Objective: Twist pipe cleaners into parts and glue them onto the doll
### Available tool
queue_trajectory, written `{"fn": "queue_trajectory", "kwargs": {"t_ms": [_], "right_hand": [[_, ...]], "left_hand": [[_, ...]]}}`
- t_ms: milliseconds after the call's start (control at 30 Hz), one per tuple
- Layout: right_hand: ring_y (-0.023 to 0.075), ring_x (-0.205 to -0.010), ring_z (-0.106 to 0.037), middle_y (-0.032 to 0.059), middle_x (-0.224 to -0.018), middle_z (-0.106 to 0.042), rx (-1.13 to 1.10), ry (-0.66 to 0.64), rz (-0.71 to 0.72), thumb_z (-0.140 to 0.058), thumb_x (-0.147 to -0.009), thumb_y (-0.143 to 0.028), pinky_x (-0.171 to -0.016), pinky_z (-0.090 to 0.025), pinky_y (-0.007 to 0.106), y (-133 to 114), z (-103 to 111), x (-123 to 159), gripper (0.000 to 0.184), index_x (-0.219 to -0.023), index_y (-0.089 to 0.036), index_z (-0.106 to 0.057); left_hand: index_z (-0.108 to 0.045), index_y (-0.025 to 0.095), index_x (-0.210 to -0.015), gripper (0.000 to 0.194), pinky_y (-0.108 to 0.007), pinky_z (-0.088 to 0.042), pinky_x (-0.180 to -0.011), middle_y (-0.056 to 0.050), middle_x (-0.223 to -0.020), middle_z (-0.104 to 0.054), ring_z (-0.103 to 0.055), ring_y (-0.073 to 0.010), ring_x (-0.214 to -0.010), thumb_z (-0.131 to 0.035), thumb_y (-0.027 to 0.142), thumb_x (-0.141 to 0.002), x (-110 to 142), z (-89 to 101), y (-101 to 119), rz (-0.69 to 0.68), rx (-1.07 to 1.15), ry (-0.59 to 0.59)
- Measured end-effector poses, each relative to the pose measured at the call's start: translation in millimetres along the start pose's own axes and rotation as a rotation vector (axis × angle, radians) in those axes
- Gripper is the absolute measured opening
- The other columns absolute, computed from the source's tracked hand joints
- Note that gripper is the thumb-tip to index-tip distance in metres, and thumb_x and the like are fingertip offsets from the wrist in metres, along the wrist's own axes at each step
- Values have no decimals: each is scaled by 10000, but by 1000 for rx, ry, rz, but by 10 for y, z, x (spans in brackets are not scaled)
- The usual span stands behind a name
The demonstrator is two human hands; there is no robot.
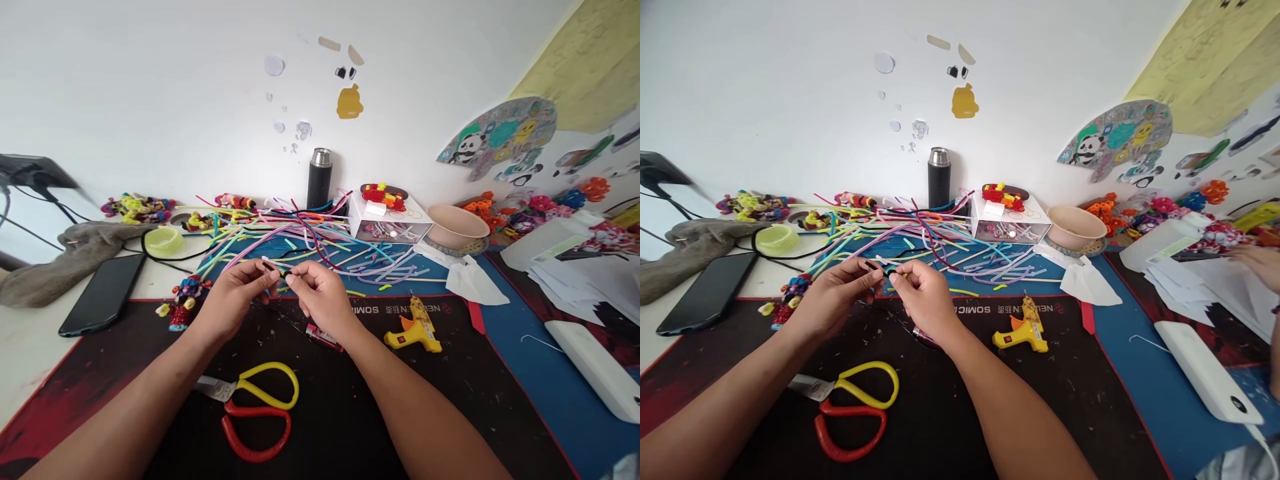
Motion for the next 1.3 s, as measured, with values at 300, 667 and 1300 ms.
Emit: {"fn": "queue_trajectory", "kwargs": {"t_ms": [300,667,1300], "right_hand": [[130,-544,-402,-82,-574,-462,379,-30,99,-656,-951,-329,-577,-272,291,-10,-15,12,124,-879,-230,-672],[122,-480,-468,-78,-626,-534,40,0,1,-717,-951,-490,-496,-349,265,75,-18,0,266,-1017,-241,-651],[98,-418,-468,-106,-575,-526,-123,1,-35,-708,-919,-487,-422,-347,239,30,-33,-9,284,-977,-224,-616]], "left_hand": [[-797,210,-825,408,-293,-491,-738,-28,-816,-742,-629,-193,-780,-899,602,-777,52,33,281,-138,-403,28],[-743,200,-751,454,-240,-484,-582,-9,-694,-685,-603,-152,-653,-999,568,-682,29,67,111,13,-36,88],[-750,194,-783,402,-264,-486,-551,-15,-699,-690,-615,-164,-633,-982,514,-711,44,-37,61,26,-5,21]]}}
Point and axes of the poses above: each hand's wrist, its own x-axis away from the middle knuckle, its own z-axis out of the back of the hand, y = z × x, the point moved 8 cm from there along -x, towards the middle knuckle
